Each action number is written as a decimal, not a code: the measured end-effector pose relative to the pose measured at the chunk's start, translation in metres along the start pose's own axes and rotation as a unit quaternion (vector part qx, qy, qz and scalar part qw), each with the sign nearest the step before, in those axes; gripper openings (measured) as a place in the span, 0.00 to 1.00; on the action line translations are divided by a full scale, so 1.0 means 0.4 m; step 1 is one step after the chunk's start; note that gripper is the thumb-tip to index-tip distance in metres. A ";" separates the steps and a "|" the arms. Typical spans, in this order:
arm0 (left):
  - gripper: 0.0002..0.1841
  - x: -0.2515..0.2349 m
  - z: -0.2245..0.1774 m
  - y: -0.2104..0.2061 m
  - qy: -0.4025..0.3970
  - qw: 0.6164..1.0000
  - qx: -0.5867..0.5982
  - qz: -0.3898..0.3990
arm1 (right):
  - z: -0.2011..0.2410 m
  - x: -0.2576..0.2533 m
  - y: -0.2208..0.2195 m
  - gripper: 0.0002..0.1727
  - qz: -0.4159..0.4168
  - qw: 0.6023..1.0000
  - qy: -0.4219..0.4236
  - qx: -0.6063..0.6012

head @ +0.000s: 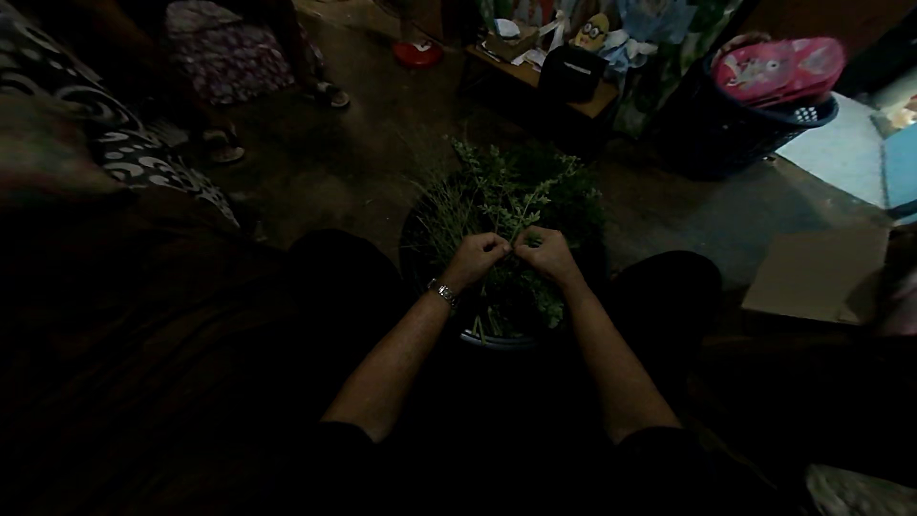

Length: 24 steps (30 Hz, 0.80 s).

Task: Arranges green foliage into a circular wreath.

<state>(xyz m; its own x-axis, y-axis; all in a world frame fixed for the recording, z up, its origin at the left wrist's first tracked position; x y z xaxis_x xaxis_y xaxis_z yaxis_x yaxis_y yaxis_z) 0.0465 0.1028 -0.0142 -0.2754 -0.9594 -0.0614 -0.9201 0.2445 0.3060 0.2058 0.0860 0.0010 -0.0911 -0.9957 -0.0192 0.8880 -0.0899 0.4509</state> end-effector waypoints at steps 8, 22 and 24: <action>0.12 -0.017 0.009 0.065 0.035 0.999 -0.002 -0.036 | -0.011 -0.005 0.102 0.07 -0.061 0.998 0.007 -0.033; 0.08 0.006 0.017 0.014 0.067 0.989 0.104 0.074 | -0.088 -0.052 -0.002 0.32 0.081 0.944 -0.072 -0.311; 0.08 0.007 0.015 0.017 0.064 0.990 0.096 0.080 | -0.083 -0.050 -0.014 0.24 0.102 0.917 -0.083 -0.377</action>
<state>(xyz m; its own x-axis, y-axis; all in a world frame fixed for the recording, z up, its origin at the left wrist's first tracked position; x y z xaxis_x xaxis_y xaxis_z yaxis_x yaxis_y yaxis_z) 0.0378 0.1024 -0.0182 -0.3959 -0.9130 0.0988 -0.9068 0.4056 0.1150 0.2178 0.1054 -0.0307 0.0993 -0.9820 0.1605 0.9479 0.0443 -0.3154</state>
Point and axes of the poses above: each hand's wrist, its own x-axis away from the middle knuckle, its own y-axis out of the back of the hand, z = x × y, the point moved 4 cm from there along -x, towards the middle knuckle, and after that the axes turned 8 degrees about -z, right-handed, at the moved point
